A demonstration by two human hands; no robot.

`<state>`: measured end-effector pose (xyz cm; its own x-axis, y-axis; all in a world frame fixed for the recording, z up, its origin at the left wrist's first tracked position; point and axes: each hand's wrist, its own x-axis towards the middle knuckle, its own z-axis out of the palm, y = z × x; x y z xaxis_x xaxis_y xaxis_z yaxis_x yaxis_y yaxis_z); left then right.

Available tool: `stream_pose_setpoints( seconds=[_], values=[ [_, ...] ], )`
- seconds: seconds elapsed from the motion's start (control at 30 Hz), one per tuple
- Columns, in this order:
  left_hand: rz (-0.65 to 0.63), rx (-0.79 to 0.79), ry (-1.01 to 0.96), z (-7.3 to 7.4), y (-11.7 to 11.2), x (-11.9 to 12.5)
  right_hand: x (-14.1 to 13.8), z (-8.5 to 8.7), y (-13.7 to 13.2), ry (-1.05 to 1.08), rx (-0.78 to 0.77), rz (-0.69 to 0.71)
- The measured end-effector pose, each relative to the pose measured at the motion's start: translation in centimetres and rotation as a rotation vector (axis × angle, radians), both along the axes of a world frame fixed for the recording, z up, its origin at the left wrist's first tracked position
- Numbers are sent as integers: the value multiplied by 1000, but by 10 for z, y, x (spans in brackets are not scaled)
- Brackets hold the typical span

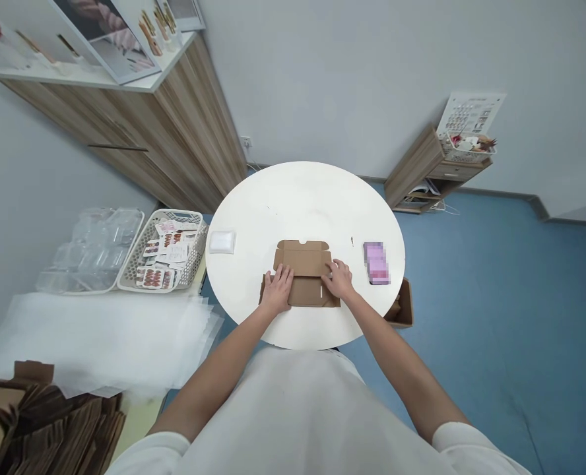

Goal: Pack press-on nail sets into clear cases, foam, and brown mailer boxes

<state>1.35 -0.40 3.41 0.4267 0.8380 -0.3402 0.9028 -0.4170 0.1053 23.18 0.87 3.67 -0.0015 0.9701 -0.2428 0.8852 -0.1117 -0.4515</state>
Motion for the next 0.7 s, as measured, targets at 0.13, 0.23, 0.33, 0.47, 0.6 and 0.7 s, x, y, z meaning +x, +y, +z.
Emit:
stream_pose_setpoints(
  seconds=[0.13,0.23,0.33,0.47,0.6,0.7],
  values=[
    [8,6,-34,-1,-3,0,-14,2,-22,-211,73,359],
    [16,-9,-75,2,-3,0,-25,-5,-32,-303,23,502],
    [53,-18,-148,5,-7,-9,-33,-14,-35,-359,-7,473],
    [382,-4,-250,-3,-28,-44,-37,-19,-36,-351,-9,438],
    [599,-139,-447,-23,-50,-76,-42,-18,-38,-313,-25,417],
    [617,-150,-635,-33,-51,-80,-49,-17,-39,-295,-34,409]
  ],
)
